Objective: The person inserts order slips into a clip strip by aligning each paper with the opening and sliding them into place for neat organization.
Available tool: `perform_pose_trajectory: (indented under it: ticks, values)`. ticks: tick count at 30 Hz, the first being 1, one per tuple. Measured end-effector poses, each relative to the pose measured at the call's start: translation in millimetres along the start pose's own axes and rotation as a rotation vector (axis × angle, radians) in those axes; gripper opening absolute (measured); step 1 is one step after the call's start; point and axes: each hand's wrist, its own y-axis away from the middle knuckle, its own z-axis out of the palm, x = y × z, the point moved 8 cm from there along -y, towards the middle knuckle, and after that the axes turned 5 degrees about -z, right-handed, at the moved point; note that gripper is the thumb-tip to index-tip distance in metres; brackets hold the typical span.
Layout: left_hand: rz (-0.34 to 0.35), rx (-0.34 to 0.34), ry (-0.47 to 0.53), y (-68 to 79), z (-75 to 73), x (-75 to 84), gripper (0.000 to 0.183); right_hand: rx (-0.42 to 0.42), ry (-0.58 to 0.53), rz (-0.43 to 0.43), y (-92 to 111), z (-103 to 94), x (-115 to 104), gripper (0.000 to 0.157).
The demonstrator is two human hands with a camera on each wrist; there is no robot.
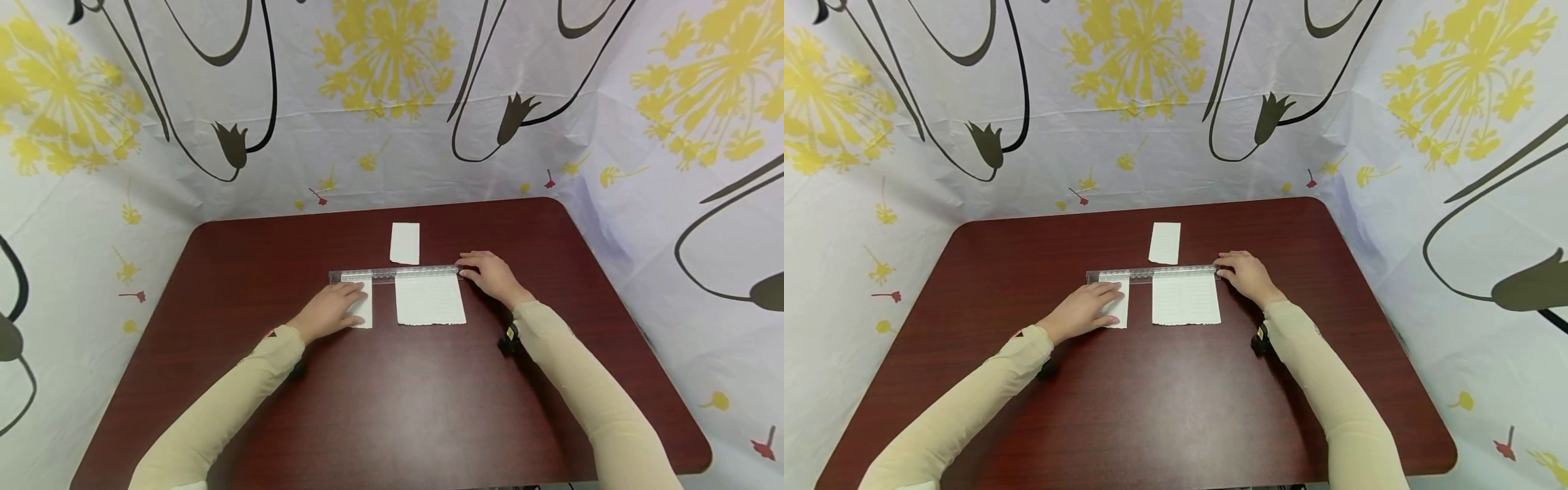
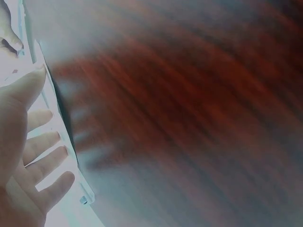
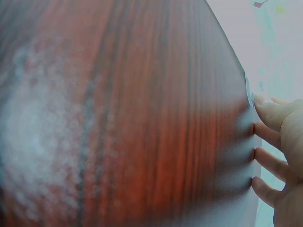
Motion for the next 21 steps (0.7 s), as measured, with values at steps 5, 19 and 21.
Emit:
perform_pose_trajectory:
  ticks: [5,19,21]
  values:
    - [0.004,0.004,0.007,0.5,-2.4,1.7,0.061,-0.005,0.001,-0.001,-0.2,0.8,0.6,0.038]
    - [0.017,-0.004,0.007,-4.2,-1.3,8.0,0.062,-0.006,0.002,0.003,0.0,0.0,0.1,0.038]
    - [0.02,-0.01,0.006,-5.5,-0.9,9.5,0.062,-0.004,0.003,0.002,0.0,0.4,0.3,0.038]
